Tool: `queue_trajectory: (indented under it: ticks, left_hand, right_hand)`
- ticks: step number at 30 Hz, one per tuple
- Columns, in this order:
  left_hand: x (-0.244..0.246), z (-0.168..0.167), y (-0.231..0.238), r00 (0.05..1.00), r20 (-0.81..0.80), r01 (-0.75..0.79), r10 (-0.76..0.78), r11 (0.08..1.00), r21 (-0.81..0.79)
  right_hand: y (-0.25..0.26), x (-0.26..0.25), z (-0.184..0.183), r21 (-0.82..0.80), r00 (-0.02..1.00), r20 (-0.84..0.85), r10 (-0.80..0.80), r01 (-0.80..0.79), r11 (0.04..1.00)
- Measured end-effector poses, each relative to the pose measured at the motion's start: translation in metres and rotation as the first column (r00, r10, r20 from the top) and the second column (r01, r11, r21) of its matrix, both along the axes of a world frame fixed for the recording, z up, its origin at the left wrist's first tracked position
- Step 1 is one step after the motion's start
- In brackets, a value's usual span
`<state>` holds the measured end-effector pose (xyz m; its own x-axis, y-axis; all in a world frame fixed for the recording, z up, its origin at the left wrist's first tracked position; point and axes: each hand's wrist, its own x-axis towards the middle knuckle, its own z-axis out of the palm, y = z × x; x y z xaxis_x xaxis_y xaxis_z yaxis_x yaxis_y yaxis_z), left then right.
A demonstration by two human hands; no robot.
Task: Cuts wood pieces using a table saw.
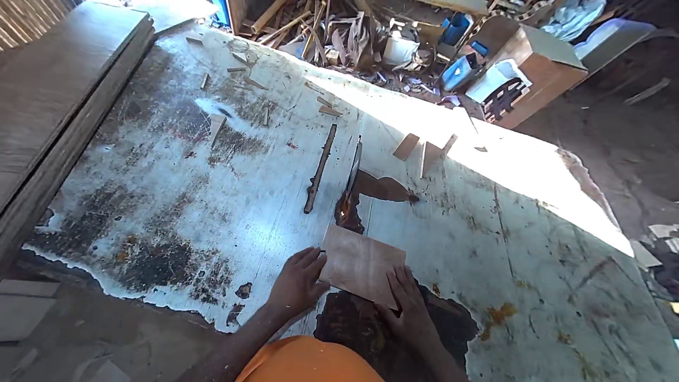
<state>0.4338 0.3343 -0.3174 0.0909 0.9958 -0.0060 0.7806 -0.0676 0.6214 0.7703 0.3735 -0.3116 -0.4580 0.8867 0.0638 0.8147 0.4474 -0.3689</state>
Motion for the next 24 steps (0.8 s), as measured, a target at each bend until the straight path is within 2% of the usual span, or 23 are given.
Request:
queue_trajectory:
  ticks: [4,7,11,17,24]
  left_hand:
    - [0.010,-0.009,-0.001,0.998,-0.031,0.048,-0.048,0.998,0.026]
    - [0.015,-0.016,0.012,0.998,-0.051,0.033,-0.027,0.993,0.112]
    - [0.022,-0.019,0.034,0.999,-0.047,0.001,0.011,0.970,0.242]
    - [0.034,-0.016,0.054,1.000,-0.026,0.004,0.002,0.969,0.247]
    - [0.035,-0.018,0.064,1.000,0.004,0.024,-0.026,0.971,0.236]
  right_hand:
    - [0.000,-0.018,-0.002,0.023,0.999,0.030,-0.035,0.034,0.999]
    - [0.011,-0.030,-0.005,0.070,0.985,0.137,-0.102,0.093,0.993]
    - [0.040,-0.034,-0.001,0.123,0.980,0.155,-0.123,0.104,0.987]
    - [0.085,-0.019,-0.005,0.086,0.989,0.127,-0.070,0.060,0.995]
    - [0.098,-0.014,-0.011,0.065,0.993,0.083,-0.080,0.075,0.995]
